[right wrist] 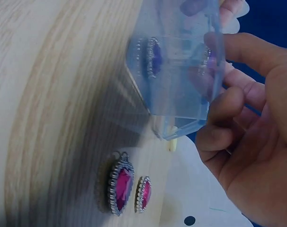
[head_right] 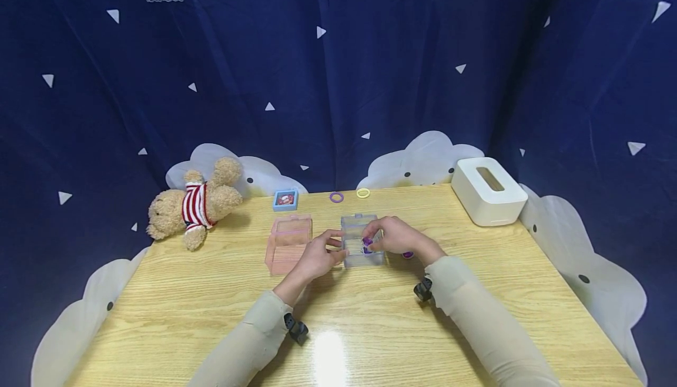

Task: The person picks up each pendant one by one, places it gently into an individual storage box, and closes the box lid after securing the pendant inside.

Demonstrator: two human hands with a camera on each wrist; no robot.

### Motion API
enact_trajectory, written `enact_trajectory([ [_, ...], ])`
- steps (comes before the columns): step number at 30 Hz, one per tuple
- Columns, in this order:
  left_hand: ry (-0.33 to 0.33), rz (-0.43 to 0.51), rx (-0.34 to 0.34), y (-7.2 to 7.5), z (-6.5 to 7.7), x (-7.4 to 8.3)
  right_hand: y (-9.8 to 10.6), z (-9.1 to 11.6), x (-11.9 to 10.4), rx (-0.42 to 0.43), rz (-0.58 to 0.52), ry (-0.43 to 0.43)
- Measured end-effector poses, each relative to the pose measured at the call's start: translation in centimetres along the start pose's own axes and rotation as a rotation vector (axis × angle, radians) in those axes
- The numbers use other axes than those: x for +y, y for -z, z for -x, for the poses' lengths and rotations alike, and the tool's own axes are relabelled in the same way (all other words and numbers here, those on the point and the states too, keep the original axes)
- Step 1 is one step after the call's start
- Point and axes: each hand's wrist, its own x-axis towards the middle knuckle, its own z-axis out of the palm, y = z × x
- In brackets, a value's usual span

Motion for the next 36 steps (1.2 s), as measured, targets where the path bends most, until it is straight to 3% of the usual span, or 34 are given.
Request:
enact_trajectory([
  [22,-0.015,0.000,0.003,0.08,-0.04,0.01,-0.27,-0.56,0.09,-0.078,0.035,-0.037],
  [36,-0.002,-0.016,0.001,0.15,-0.15,-0.20,0.26,-0.14,0.21,-0.034,0.009,-0.027],
])
